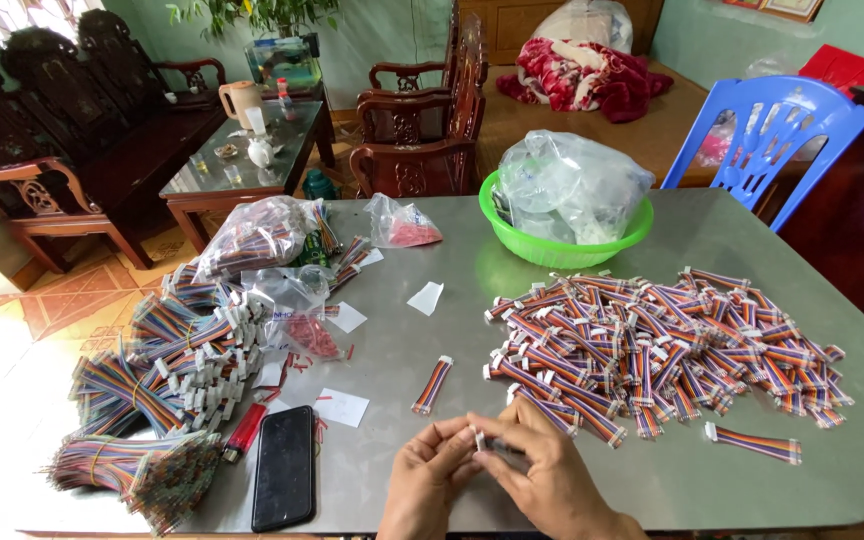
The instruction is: The person picks up multicolored wires and bundles them together, placing the bundles into a plastic bag.
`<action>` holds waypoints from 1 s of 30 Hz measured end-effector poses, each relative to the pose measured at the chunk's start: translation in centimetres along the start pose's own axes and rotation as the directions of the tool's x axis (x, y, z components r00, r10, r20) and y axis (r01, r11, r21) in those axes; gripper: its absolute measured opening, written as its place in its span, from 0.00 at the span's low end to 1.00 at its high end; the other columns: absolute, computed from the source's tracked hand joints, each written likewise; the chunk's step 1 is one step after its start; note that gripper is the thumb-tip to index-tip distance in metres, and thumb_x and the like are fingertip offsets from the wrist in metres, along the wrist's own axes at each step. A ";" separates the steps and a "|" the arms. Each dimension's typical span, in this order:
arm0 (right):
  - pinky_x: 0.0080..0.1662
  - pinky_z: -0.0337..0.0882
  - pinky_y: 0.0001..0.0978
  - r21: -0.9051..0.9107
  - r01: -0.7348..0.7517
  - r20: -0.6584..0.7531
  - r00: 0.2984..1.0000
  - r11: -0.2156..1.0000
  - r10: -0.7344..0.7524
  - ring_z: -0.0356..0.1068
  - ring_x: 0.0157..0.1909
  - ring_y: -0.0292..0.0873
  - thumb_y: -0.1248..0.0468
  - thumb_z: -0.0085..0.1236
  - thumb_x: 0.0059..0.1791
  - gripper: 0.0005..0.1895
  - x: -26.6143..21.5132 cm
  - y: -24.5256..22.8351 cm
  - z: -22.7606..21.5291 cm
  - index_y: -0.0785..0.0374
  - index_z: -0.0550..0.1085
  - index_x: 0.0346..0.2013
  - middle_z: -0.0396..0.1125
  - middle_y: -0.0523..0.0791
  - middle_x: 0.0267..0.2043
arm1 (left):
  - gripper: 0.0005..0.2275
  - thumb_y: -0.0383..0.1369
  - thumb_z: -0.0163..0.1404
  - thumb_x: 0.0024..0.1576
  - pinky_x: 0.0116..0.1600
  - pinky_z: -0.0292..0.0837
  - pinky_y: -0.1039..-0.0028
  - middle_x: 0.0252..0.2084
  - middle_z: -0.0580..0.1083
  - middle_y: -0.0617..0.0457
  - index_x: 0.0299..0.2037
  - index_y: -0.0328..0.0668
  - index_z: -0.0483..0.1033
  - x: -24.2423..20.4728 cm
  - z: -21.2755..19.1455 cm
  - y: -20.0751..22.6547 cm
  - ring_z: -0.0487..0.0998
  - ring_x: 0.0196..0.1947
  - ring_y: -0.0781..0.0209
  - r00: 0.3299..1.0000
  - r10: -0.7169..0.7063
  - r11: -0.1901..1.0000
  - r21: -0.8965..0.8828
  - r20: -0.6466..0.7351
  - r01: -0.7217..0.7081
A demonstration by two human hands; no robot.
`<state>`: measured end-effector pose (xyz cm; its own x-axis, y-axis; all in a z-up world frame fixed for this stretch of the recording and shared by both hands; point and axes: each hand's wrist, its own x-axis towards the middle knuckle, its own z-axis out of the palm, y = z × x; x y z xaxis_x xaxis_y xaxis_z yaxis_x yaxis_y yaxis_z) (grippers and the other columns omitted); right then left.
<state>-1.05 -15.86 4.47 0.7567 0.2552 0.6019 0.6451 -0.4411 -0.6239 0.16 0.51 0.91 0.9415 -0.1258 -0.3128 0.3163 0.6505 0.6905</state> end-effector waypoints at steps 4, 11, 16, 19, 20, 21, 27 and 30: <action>0.25 0.55 0.31 0.018 -0.414 0.073 0.908 0.910 0.412 0.51 0.22 0.33 0.58 0.58 0.46 0.07 0.3 -0.9 -1.3 0.56 0.75 0.35 0.65 0.39 0.26 | 0.12 0.18 0.57 0.53 0.47 0.81 0.61 0.39 0.82 0.26 0.47 0.17 0.78 1.0 -0.5 -1.0 0.83 0.36 0.43 0.997 0.038 0.999 -0.025 -0.067 -0.039; 0.32 0.59 0.45 -0.372 -0.169 0.157 0.958 0.913 0.242 0.60 0.26 0.47 0.60 0.50 0.52 0.14 -0.8 1.8 -0.1 0.57 0.62 0.24 0.62 0.43 0.23 | 0.11 0.18 0.58 0.52 0.48 0.82 0.59 0.35 0.81 0.28 0.44 0.16 0.80 0.5 -0.2 -1.2 0.83 0.35 0.42 0.995 0.083 0.997 0.010 -0.059 -0.083; 0.33 0.58 0.46 -0.357 -0.232 0.136 0.945 0.905 0.296 0.60 0.26 0.49 0.62 0.50 0.51 0.14 -0.8 2.2 1.3 0.58 0.61 0.22 0.64 0.46 0.22 | 0.10 0.19 0.60 0.52 0.47 0.82 0.64 0.35 0.83 0.31 0.42 0.18 0.81 0.5 -0.2 -1.2 0.84 0.35 0.47 0.993 0.102 0.990 0.101 -0.056 -0.096; 0.34 0.60 0.48 -0.375 -0.217 0.109 0.955 0.901 0.275 0.63 0.26 0.51 0.63 0.48 0.51 0.13 -1.2 2.6 2.0 0.58 0.61 0.23 0.65 0.47 0.22 | 0.10 0.19 0.61 0.52 0.45 0.81 0.70 0.33 0.83 0.36 0.43 0.21 0.83 0.6 -0.5 -1.5 0.83 0.34 0.54 0.986 0.161 0.973 0.175 -0.048 -0.151; 0.32 0.59 0.49 -0.380 -0.181 0.111 0.965 0.907 0.239 0.64 0.26 0.53 0.64 0.49 0.52 0.12 -1.2 2.7 2.0 0.59 0.62 0.24 0.65 0.47 0.23 | 0.09 0.19 0.60 0.53 0.45 0.82 0.69 0.34 0.83 0.34 0.43 0.20 0.82 0.4 -0.1 -1.3 0.83 0.34 0.52 0.987 0.147 0.973 0.188 -0.068 -0.132; 0.31 0.59 0.50 -0.385 -0.144 0.114 0.973 0.912 0.202 0.65 0.25 0.54 0.64 0.49 0.52 0.12 -1.2 2.8 2.0 0.59 0.63 0.25 0.66 0.48 0.24 | 0.09 0.19 0.60 0.53 0.46 0.83 0.68 0.35 0.84 0.33 0.43 0.19 0.82 0.2 0.2 -1.0 0.84 0.35 0.51 0.987 0.133 0.973 0.201 -0.087 -0.113; 0.41 0.70 0.45 -0.374 -0.083 0.098 0.987 0.924 0.129 0.77 0.42 0.51 0.58 0.61 0.46 0.12 1.0 0.6 -1.7 0.53 0.72 0.42 0.75 0.42 0.43 | 0.12 0.23 0.60 0.51 0.48 0.86 0.60 0.37 0.85 0.30 0.42 0.19 0.81 0.1 1.1 1.7 0.86 0.37 0.45 0.980 0.194 0.950 0.242 0.036 -0.197; 0.35 0.71 0.46 -0.438 -0.060 0.187 0.970 0.897 0.156 0.75 0.32 0.49 0.68 0.59 0.45 0.09 2.5 3.3 -3.2 0.52 0.73 0.37 0.73 0.42 0.36 | 0.09 0.37 0.57 0.54 0.42 0.76 0.80 0.39 0.85 0.65 0.41 0.52 0.87 0.7 2.9 5.4 0.80 0.34 0.75 0.932 0.330 0.421 0.861 0.149 -0.287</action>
<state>2.63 -19.38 5.55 0.8543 0.3396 0.3934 0.4870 -0.7875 -0.3777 2.84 1.81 6.30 0.9993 -0.0146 0.0337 -0.0367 -0.3347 0.9416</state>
